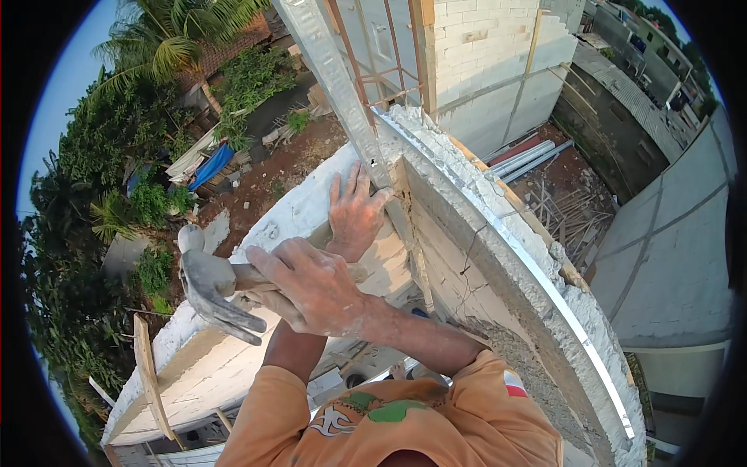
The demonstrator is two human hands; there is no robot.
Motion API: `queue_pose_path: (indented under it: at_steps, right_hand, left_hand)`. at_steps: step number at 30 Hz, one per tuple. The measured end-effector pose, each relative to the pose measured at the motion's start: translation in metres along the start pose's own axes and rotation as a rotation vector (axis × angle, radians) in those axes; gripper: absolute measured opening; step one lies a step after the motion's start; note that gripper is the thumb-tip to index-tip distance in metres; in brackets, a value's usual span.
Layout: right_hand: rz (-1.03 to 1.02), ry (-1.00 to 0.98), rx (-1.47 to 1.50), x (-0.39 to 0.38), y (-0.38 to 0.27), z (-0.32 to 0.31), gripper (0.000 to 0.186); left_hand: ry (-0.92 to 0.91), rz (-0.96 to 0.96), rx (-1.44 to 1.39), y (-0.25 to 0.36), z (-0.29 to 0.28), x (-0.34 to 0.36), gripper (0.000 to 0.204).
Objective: The person strikes a wooden block held against a concrete wall with a hammer. They then use a spirit level to check the vertical alignment of a metal stud against the wall corner, adjusting the position with their hands.
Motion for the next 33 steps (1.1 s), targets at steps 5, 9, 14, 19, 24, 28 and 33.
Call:
queue_pose_path:
  at_steps: [5, 9, 14, 19, 24, 28, 33]
  right_hand:
    - [0.357, 0.224, 0.007, -0.114, 0.052, -0.053, 0.023]
    - [0.803, 0.34, -0.01, -0.187, 0.097, -0.05, 0.026]
    - [0.546, 0.701, -0.226, -0.185, 0.109, -0.057, 0.032]
    - [0.553, 0.612, -0.403, -0.174, 0.12, -0.056, 0.027]
    - [0.694, 0.669, -0.231, -0.182, 0.137, -0.061, 0.026]
    - [0.697, 0.646, -0.089, -0.176, 0.113, -0.074, 0.027]
    - [0.738, 0.601, -0.026, -0.185, 0.13, -0.063, 0.026]
  left_hand:
    - [-0.014, -0.004, 0.01, -0.005, 0.003, -0.004, 0.013]
    - [-0.055, 0.01, 0.077, -0.004, 0.005, -0.003, 0.016]
    - [-0.046, -0.001, 0.045, -0.004, 0.005, -0.003, 0.02]
    - [-0.043, 0.009, 0.04, 0.002, 0.001, 0.002, 0.022]
    - [-0.07, -0.015, 0.007, -0.002, 0.004, 0.001, 0.022]
    - [-0.102, -0.029, 0.018, -0.003, 0.005, -0.002, 0.023]
    - [-0.089, -0.019, 0.025, 0.0, 0.005, -0.001, 0.023]
Point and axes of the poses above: each hand's wrist, its own x-axis towards the middle knuckle, its own z-axis out of the palm, y = z × x, the point moved 6 cm from there along x, towards the middle knuckle, and after that the axes turned 2 degrees about -y, right-handed, at the moved point
